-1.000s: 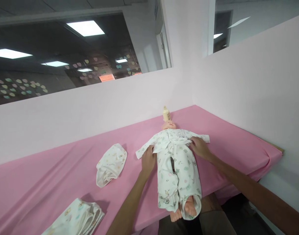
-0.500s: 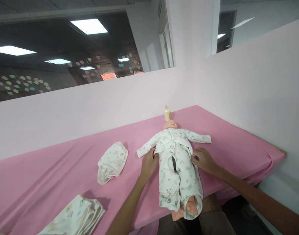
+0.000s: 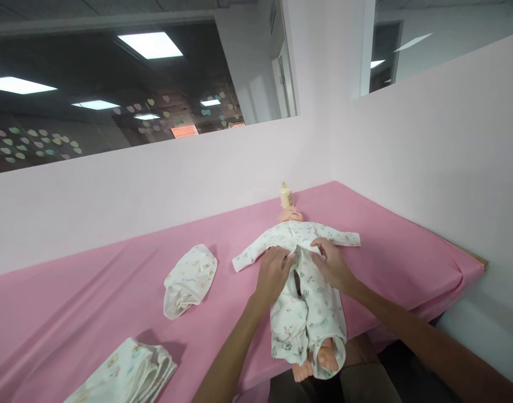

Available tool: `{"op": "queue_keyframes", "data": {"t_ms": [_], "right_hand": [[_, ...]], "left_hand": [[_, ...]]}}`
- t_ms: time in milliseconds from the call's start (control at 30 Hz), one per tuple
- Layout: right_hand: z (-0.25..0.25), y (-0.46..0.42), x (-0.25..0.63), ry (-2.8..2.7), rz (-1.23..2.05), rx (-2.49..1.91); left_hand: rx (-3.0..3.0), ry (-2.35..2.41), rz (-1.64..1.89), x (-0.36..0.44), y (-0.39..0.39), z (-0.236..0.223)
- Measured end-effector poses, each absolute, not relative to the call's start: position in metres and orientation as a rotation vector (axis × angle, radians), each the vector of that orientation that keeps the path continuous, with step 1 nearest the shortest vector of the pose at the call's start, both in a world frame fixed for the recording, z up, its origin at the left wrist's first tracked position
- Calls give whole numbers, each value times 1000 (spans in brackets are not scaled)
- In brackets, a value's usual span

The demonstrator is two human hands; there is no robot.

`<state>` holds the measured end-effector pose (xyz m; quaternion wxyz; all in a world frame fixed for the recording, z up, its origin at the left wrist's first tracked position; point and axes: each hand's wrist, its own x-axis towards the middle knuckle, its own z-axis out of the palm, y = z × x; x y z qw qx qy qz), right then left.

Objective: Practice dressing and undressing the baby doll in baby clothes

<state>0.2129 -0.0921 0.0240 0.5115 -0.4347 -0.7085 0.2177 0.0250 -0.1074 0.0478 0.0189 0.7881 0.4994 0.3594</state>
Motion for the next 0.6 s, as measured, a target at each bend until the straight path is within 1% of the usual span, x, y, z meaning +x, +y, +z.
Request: {"op": "queue_keyframes", "data": {"t_ms": [100, 167, 233, 367, 500, 600], "right_hand": [[13, -104, 210, -2072, 272, -850], [8, -109, 209, -2194, 188, -773], [6, -112, 210, -2206, 195, -763], [8, -114, 216, -2008, 461, -826], [-3, -98, 231, -1514, 731, -1160], [-16, -74, 244, -1227, 929, -1310]], "left_hand": [[2558, 1376, 866, 20, -115, 45], [2527, 1310, 839, 17, -118, 45], [2434, 1266, 892, 17, -121, 47], [2081, 1285, 1107, 15, -119, 49], [1562, 1512, 1422, 3, -106, 41], [1149, 1481, 1523, -8, -91, 29]]}}
